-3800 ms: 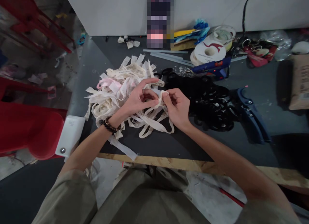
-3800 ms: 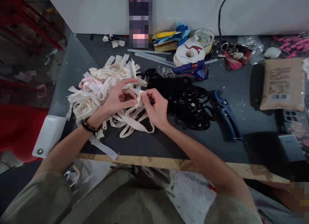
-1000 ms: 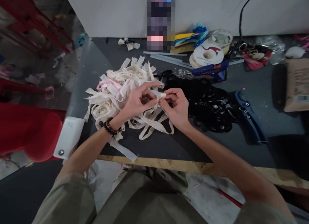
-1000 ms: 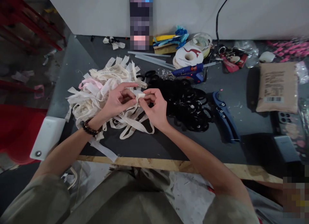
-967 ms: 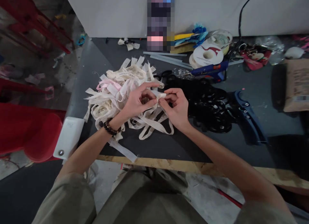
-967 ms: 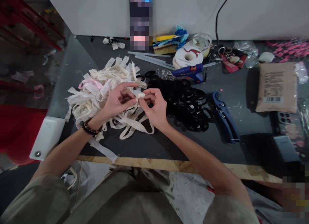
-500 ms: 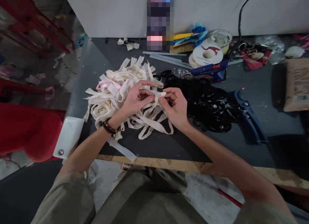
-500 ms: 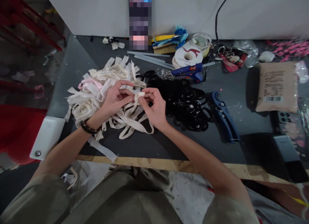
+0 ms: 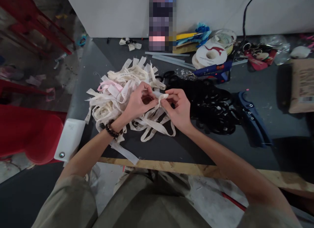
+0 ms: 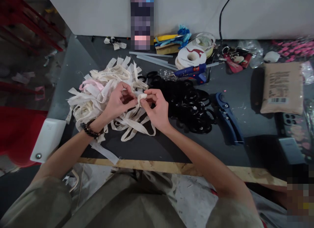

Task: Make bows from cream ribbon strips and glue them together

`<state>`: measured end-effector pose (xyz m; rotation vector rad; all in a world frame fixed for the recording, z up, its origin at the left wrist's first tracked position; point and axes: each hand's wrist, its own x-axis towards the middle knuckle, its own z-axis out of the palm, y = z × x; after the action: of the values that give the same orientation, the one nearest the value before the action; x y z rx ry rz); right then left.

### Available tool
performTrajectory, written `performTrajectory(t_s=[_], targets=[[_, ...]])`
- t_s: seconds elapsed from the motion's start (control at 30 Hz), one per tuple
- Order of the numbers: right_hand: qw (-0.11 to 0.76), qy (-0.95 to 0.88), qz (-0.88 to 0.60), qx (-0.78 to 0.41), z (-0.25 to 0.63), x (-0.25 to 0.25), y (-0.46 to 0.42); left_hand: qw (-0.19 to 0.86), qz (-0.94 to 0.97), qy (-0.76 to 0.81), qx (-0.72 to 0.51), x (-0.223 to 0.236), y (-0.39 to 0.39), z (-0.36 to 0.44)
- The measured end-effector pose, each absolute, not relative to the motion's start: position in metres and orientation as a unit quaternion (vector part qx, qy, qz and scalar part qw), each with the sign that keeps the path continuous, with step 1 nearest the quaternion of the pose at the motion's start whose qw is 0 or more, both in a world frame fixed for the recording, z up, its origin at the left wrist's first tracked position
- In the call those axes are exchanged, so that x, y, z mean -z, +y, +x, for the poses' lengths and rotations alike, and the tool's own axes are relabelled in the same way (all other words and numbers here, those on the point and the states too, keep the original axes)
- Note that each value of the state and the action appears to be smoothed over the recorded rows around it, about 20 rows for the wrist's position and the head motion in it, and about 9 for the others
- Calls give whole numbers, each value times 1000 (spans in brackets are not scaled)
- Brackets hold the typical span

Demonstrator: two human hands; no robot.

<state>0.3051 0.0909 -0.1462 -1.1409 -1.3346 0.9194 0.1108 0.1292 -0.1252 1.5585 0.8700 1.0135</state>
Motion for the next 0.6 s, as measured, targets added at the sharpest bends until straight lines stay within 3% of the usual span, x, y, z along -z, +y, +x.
performTrajectory(t_s=[0.33,0.6], targets=[[539,-556,-492,-397,304,146,90,544,643,344,-415,128,129,110],[543,-565,-491,-380,306,149,91,492,704,303,-413,130,130,109]])
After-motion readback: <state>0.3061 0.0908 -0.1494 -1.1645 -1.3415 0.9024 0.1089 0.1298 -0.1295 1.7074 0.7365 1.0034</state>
